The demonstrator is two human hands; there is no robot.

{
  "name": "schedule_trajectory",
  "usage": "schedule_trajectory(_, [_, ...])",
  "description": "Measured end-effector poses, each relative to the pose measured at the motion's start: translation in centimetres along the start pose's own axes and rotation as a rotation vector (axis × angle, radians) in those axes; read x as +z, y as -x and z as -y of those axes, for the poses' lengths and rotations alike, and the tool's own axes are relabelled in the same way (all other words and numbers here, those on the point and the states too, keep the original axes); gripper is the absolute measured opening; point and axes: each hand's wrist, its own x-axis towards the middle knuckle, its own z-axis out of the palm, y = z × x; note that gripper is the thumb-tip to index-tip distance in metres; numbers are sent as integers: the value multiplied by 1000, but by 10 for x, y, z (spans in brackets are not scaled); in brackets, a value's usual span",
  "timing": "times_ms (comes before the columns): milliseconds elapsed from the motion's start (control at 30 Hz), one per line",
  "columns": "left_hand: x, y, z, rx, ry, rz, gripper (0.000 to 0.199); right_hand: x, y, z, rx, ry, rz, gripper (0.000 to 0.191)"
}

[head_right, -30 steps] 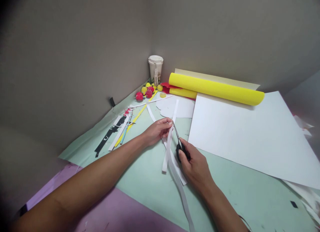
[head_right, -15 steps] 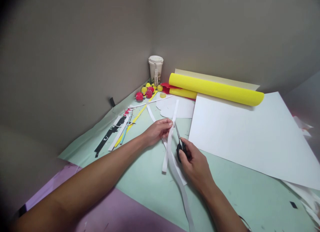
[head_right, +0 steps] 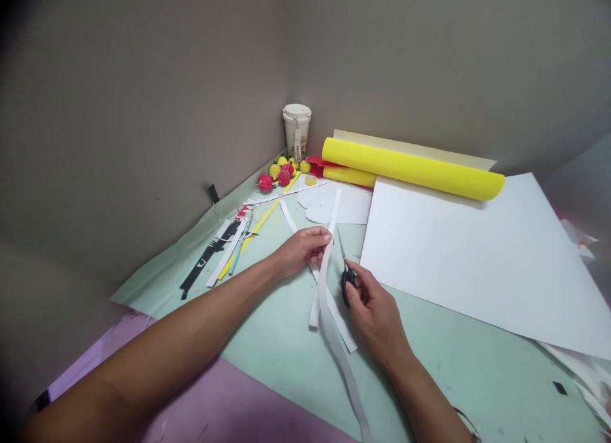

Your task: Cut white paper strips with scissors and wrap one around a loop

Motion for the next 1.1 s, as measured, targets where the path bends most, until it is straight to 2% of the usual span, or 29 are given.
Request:
schedule_trajectory(167, [0, 0, 1, 29, -115, -67, 23, -2, -3, 1, 129, -282, 5, 48])
schedule_trajectory(300, [0, 1, -1, 74, -205, -75, 26, -3, -4, 5, 141, -425, 53, 54])
schedule_trajectory(533, [4, 2, -2, 52, -166, -71, 25, 3, -3, 8, 106, -339, 67, 82])
schedule_trajectory(700, [5, 2, -1, 70, -139, -93, 22, 7, -4, 4, 100, -291, 76, 77])
schedule_trajectory(867, [1, 1, -2, 65, -179, -95, 31, 8, -4, 2, 110, -367, 98, 79])
schedule_trajectory(1100, [-4, -5, 2, 48, -31, -90, 35, 6, -5, 2, 124, -394, 76, 79])
